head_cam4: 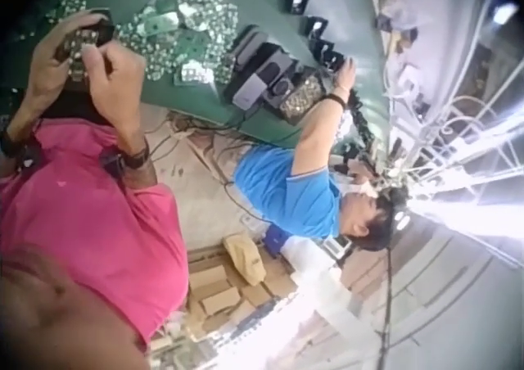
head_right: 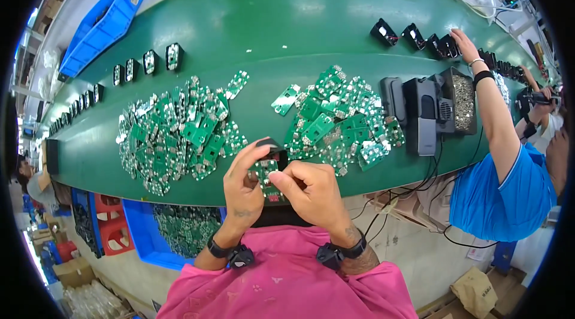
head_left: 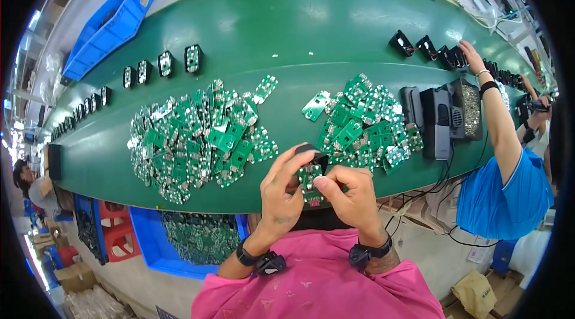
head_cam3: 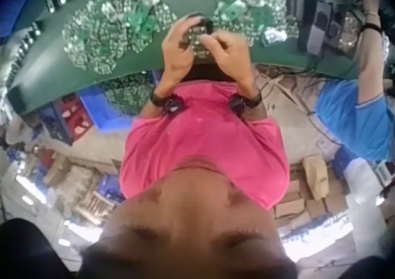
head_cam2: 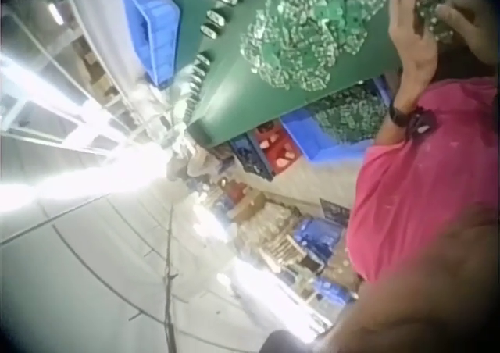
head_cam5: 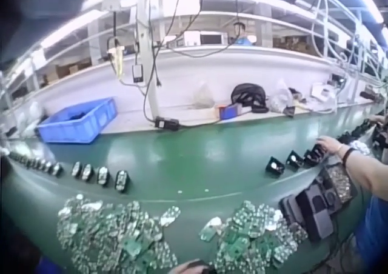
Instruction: Manually assembling electronic circuit boards into black plastic housings on a production line.
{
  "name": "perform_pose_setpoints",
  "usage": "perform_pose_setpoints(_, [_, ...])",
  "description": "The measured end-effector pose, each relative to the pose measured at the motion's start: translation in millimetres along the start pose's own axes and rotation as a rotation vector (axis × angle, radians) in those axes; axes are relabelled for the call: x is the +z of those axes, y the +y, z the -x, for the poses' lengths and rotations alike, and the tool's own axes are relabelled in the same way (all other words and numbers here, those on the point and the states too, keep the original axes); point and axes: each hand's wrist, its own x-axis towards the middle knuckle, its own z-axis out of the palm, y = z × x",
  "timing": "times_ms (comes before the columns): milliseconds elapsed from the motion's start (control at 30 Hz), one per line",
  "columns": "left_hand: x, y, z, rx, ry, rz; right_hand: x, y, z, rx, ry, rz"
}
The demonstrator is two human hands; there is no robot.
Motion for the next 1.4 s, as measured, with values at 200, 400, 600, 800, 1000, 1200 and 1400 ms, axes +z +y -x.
perform_pose_setpoints(200, [-0.2,7.0,0.2,-0.011,-0.024,-0.175,9.5,9.0,8.3,0.11,-0.004,-0.11])
perform_pose_setpoints(400, [0.5,2.5,-0.2,-0.055,-0.015,-0.172,12.3,19.6,4.0,0.044,0.114,0.007])
perform_pose_setpoints(600, [-12.1,10.3,-6.0,-0.345,-0.196,0.259,9.7,18.8,-0.4,0.037,0.146,0.104])
perform_pose_setpoints(800, [-7.6,4.5,-4.3,-0.307,-0.078,0.029,15.4,22.0,-0.3,-0.118,0.127,0.322])
perform_pose_setpoints(1000, [-1.3,1.0,-5.1,-0.362,-0.062,0.164,16.8,16.0,-0.9,0.219,0.097,-0.164])
perform_pose_setpoints(1200, [2.9,0.5,-7.0,-0.311,0.042,0.258,24.5,14.0,-0.8,0.129,0.055,-0.102])
perform_pose_setpoints(1400, [-2.7,6.8,-10.3,-0.466,-0.075,0.298,23.8,20.5,-2.1,0.041,0.072,0.018])
